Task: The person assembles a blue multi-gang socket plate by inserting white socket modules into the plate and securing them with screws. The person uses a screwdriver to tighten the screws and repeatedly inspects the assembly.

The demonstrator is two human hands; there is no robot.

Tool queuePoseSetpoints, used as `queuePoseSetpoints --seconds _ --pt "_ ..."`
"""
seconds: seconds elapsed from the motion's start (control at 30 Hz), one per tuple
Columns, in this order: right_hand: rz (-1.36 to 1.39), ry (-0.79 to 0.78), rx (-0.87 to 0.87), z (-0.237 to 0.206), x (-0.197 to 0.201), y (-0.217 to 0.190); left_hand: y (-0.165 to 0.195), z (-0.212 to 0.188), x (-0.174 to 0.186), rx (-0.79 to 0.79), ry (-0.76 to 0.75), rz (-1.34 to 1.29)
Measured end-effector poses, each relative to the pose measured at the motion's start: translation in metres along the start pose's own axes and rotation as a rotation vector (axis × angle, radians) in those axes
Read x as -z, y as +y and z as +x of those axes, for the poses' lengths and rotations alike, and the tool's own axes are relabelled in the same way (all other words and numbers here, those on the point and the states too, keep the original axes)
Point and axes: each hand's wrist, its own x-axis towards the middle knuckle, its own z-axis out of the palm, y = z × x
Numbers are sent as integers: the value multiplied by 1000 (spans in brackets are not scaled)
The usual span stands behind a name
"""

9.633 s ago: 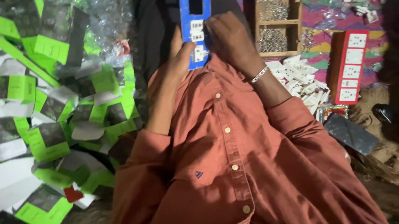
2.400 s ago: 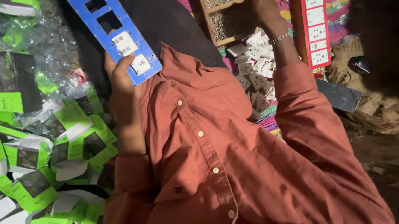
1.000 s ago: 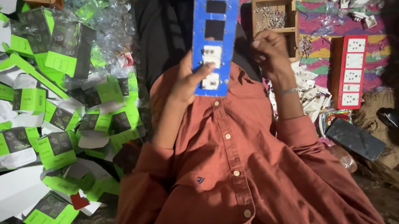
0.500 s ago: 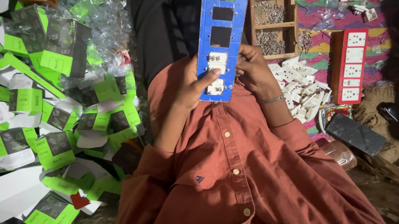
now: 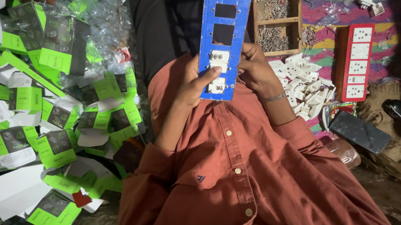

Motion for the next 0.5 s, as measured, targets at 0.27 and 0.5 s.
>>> queuePoseSetpoints --seconds 0.27,0.5 --pt "195 56 -52 -1 4 11 -1 -1 -2 -5 -3 -2" --pt "475 92 -200 -15 5 22 0 -6 -2 -55 -41 136"
